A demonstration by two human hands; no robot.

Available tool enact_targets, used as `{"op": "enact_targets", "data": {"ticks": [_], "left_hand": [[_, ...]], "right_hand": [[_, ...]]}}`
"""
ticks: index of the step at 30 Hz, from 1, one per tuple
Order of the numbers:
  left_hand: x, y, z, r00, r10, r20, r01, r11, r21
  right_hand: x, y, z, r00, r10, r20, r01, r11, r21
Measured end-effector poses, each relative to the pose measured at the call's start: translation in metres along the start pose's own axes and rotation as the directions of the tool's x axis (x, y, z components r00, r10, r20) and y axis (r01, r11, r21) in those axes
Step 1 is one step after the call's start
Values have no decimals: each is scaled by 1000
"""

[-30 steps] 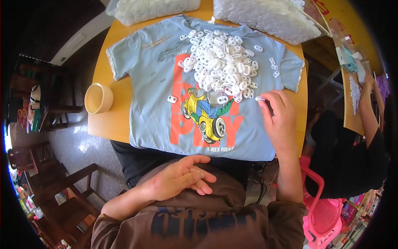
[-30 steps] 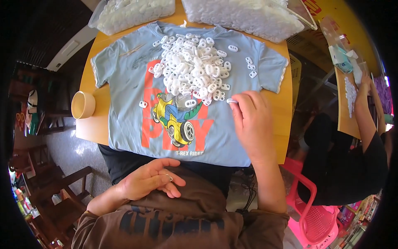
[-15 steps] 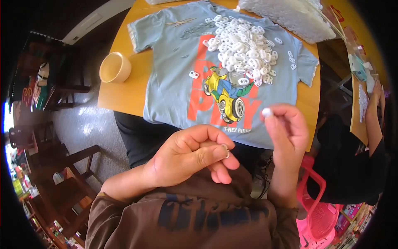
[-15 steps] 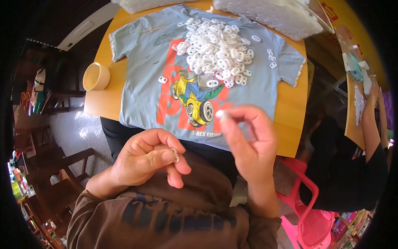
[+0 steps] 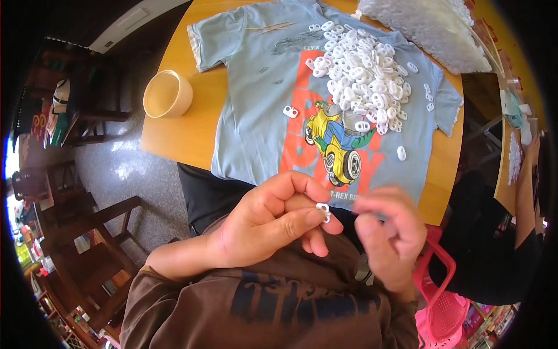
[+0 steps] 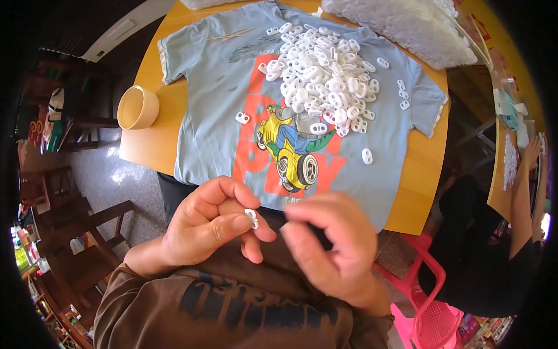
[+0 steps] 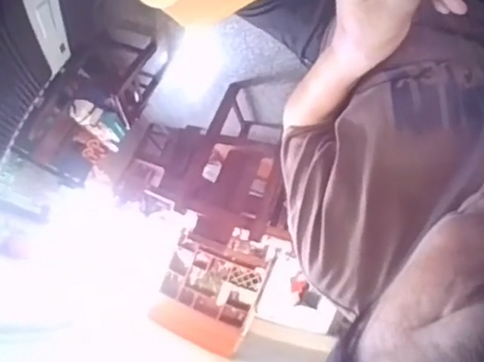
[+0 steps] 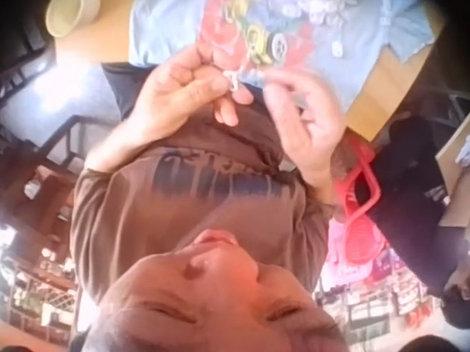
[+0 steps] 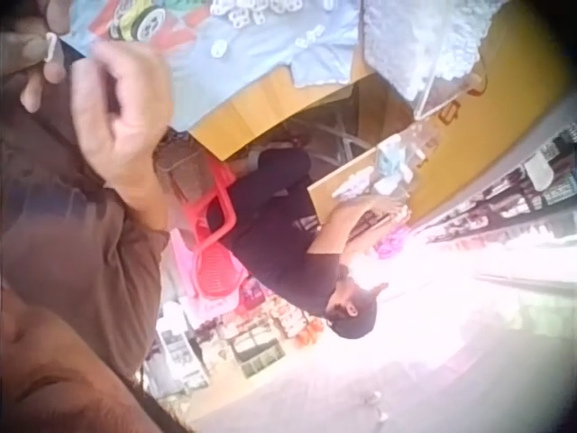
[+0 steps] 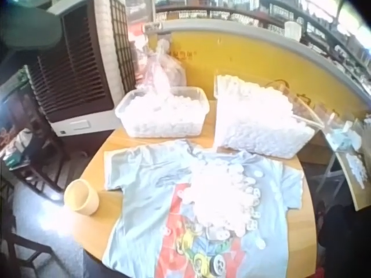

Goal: Using a thin wire tool to clear holes in small white plastic clips.

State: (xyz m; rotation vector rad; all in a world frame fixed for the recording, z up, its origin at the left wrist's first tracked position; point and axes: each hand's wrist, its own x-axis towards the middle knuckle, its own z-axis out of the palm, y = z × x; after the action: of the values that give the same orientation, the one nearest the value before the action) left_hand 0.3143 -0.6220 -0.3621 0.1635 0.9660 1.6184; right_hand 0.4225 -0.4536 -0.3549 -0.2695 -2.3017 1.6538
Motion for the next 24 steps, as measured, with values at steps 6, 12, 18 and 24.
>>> {"op": "enact_targets", "data": {"ticks": [6, 12, 18, 24], "left_hand": [[0, -4, -11, 984, 173, 30, -173, 930, 325], [-1, -8, -25, 963, 267, 35, -251, 844, 473], [2, -5, -30, 991, 133, -26, -119, 945, 304], [9, -6, -41, 999, -19, -48, 11, 986, -166]], "right_hand": [[14, 5, 25, 995, -2, 102, -12, 990, 139], [21, 13, 35, 988, 56, 145, -80, 983, 166], [22, 17, 38, 985, 101, 140, -125, 976, 177], [31, 21, 43, 954, -279, 107, 295, 936, -190]]}}
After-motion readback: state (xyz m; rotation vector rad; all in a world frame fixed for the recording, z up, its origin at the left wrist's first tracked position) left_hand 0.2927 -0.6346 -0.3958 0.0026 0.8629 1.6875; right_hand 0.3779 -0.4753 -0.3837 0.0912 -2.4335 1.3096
